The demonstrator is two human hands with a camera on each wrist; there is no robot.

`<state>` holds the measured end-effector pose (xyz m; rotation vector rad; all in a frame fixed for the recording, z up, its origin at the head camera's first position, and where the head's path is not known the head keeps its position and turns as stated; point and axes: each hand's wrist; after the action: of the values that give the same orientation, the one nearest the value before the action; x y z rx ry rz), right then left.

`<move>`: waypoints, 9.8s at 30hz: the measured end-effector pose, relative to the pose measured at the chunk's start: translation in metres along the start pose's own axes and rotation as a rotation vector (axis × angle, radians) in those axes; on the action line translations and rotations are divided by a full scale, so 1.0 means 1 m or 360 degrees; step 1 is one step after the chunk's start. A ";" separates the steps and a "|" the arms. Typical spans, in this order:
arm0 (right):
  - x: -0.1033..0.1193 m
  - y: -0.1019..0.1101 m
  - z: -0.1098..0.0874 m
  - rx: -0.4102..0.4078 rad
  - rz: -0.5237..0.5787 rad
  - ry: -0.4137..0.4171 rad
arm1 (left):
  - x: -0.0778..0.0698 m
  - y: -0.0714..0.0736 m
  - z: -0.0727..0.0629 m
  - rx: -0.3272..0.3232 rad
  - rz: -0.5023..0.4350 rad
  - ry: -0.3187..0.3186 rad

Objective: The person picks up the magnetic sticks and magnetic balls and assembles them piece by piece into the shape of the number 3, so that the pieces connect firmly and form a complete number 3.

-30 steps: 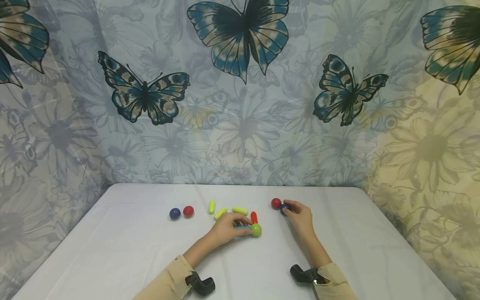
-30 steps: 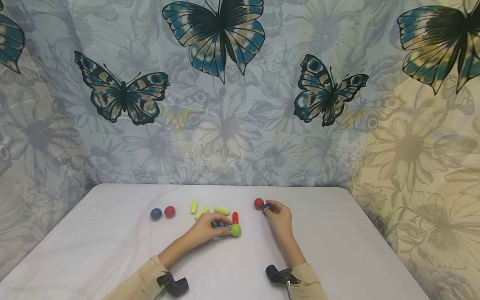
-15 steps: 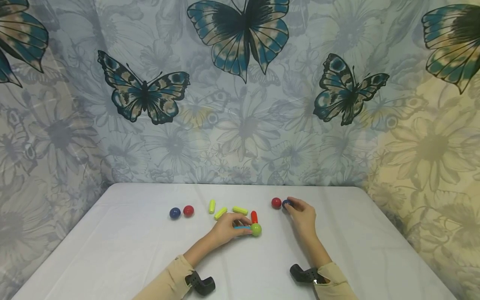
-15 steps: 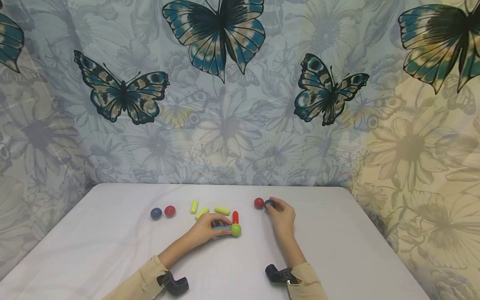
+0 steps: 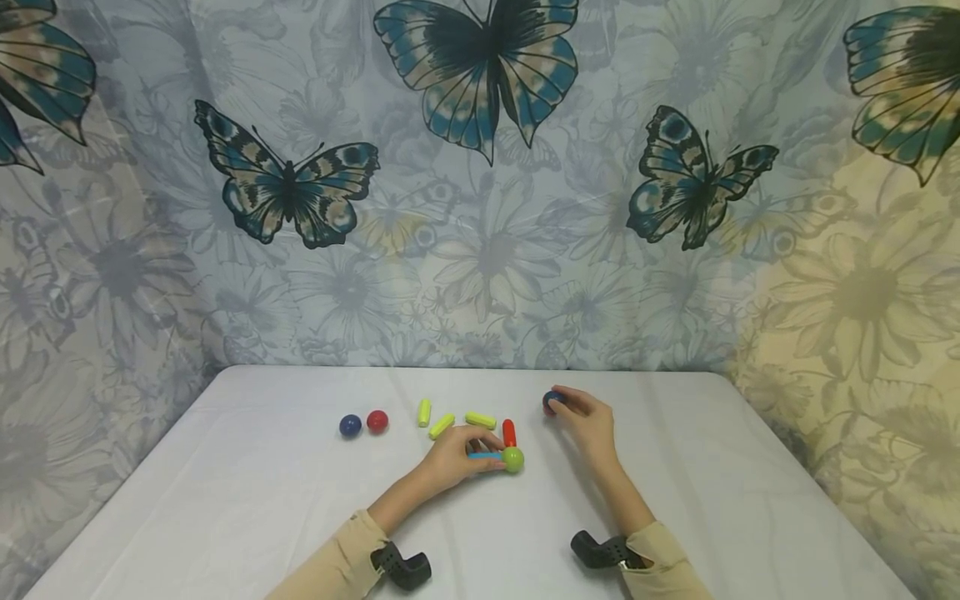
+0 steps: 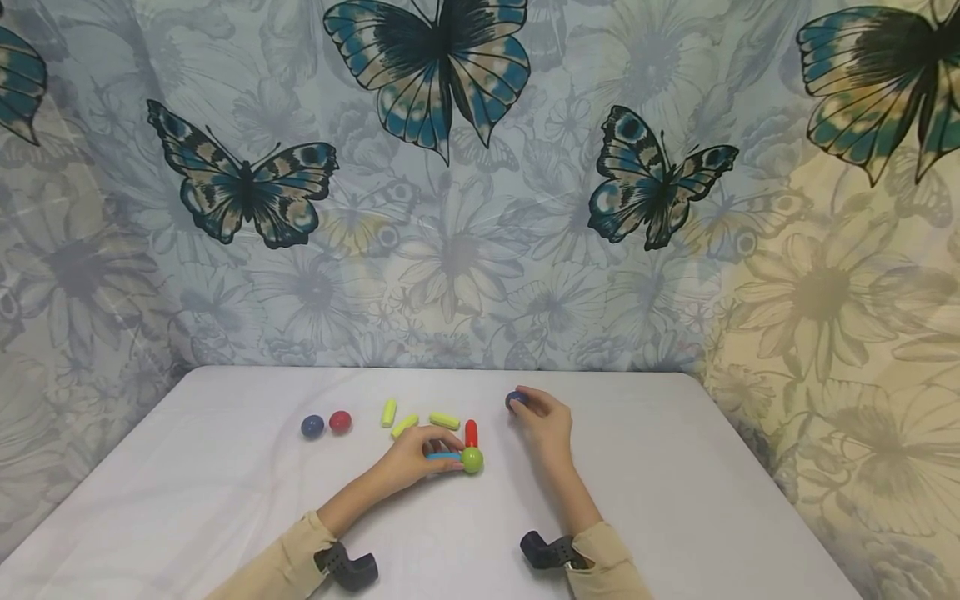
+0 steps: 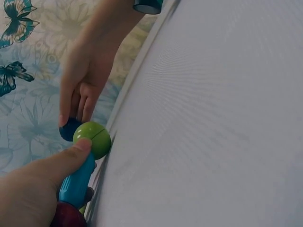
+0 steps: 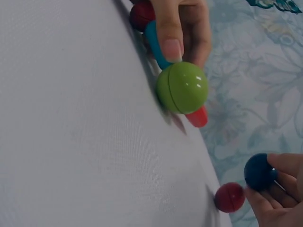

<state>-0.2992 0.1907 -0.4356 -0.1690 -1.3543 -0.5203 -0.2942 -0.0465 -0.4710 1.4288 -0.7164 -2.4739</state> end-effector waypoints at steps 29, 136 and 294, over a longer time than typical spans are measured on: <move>-0.002 -0.050 -0.005 0.0170 -0.0062 0.0038 | 0.002 0.000 0.000 -0.0004 -0.0040 -0.0070; 0.013 -0.092 -0.020 0.0513 -0.0082 0.0213 | 0.010 -0.001 0.000 -0.0010 -0.0086 -0.0119; 0.011 -0.065 -0.004 -0.0134 0.0251 0.0140 | 0.008 -0.001 -0.001 -0.0013 -0.0057 -0.0052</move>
<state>-0.3241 0.1292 -0.4376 -0.3156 -1.2228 -0.4470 -0.2972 -0.0489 -0.4785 1.4132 -0.6919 -2.5299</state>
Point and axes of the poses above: each hand's wrist, its own z-axis towards the middle knuckle, its own y-axis out of the back of the hand, x = y × z, and after that the axes turned 12 degrees about -x, right-handed
